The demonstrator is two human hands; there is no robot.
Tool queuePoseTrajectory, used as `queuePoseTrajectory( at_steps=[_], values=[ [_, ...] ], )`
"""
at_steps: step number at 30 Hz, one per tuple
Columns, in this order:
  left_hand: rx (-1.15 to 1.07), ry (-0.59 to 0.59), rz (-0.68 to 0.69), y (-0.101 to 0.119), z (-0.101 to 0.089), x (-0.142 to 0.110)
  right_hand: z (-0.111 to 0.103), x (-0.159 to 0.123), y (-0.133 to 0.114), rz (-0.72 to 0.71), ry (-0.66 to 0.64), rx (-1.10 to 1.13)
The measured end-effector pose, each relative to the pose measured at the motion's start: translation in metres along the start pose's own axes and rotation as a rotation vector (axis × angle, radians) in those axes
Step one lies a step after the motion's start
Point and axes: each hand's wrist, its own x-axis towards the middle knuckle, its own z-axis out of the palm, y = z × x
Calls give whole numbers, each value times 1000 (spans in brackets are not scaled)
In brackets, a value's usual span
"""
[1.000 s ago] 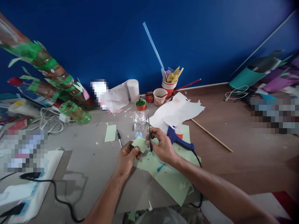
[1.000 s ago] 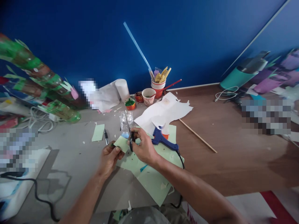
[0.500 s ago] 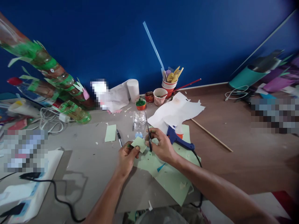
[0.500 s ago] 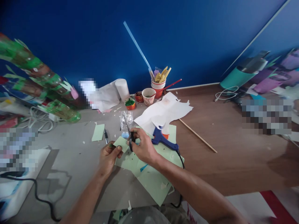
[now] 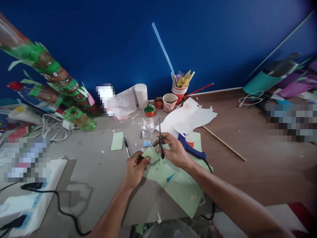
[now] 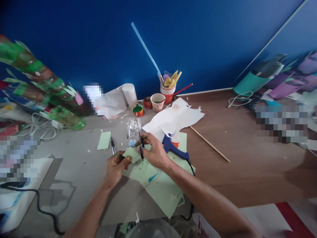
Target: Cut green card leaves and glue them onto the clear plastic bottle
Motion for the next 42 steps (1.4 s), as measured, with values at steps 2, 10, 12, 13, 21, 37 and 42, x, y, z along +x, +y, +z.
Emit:
queuePoseTrajectory(
  at_steps=[2, 10, 12, 13, 21, 37, 42],
  values=[
    [13, -21, -16, -1, 0, -1, 0, -1, -1, 1, -25, -18],
    [39, -85, -36, -3, 1, -2, 7, -5, 0, -23, 45, -239],
    [18, -100, -33, -2, 1, -2, 8, -5, 0, -22, 72, -223],
    [6, -106, -29, -1, 1, -2, 8, -5, 0, -16, 76, -202],
    [-140, -142, -26, 0, -2, -4, 4, 0, -3, 95, 127, -72],
    [-382, -18, -100, 0, -1, 1, 7, -4, -3, 163, -44, 12],
    [-382, -53, -130, 1, -2, 2, 9, -4, -6, 204, -42, -26]
  ],
)
